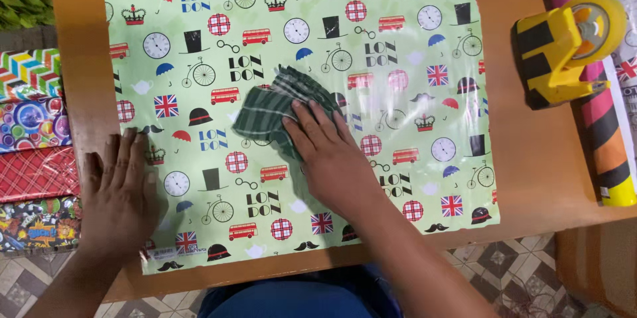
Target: The person wipes a sheet of London-themed wrapping paper and a product box with a green cloth, then places the box on the paper and folds the paper around it. The wrapping is not completed in the clip.
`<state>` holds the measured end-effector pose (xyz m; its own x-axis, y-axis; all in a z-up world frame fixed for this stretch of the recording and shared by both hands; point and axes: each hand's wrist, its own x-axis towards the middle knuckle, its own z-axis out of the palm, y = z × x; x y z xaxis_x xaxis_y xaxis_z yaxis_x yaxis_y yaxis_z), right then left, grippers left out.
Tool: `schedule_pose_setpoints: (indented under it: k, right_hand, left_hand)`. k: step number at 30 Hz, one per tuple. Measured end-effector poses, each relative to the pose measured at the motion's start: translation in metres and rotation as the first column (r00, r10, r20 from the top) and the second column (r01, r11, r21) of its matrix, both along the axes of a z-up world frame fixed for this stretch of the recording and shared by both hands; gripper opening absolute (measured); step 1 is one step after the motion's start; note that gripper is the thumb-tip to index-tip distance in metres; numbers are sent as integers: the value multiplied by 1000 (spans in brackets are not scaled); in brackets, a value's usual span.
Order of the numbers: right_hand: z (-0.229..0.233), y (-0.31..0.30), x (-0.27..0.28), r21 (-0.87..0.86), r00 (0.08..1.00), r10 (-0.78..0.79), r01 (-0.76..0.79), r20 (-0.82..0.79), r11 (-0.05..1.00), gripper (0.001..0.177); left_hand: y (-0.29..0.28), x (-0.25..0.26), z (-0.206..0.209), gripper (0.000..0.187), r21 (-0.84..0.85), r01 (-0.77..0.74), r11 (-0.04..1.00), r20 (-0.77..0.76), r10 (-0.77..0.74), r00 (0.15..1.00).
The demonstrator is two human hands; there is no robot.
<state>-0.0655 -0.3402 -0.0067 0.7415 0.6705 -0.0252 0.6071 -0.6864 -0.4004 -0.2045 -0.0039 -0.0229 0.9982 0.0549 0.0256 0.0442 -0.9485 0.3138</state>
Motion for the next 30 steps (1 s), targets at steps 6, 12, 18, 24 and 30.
schedule_pose_setpoints:
  k: [6, 12, 18, 24, 30]
  right_hand:
    - [0, -105, 43, -50, 869, -484, 491, 103, 870, 65]
    - [22, -129, 45, -137, 794, -574, 603, 201, 786, 54]
    - [13, -75, -11, -130, 985, -169, 172, 36, 976, 71]
    - [13, -153, 12, -78, 800, -559, 585, 218, 807, 63]
    - [29, -90, -20, 5, 852, -523, 523, 14, 852, 58]
  left_hand:
    - [3, -1, -6, 63, 45, 5, 999, -29, -4, 1000]
    - [12, -9, 4, 69, -147, -11, 989, -6, 10, 1000]
    - [4, -31, 8, 70, -58, 1, 998, -12, -2, 1000]
    - [1, -31, 6, 66, -21, -29, 999, -29, 28, 999]
    - [-4, -46, 11, 69, -55, -35, 998, 39, 37, 999]
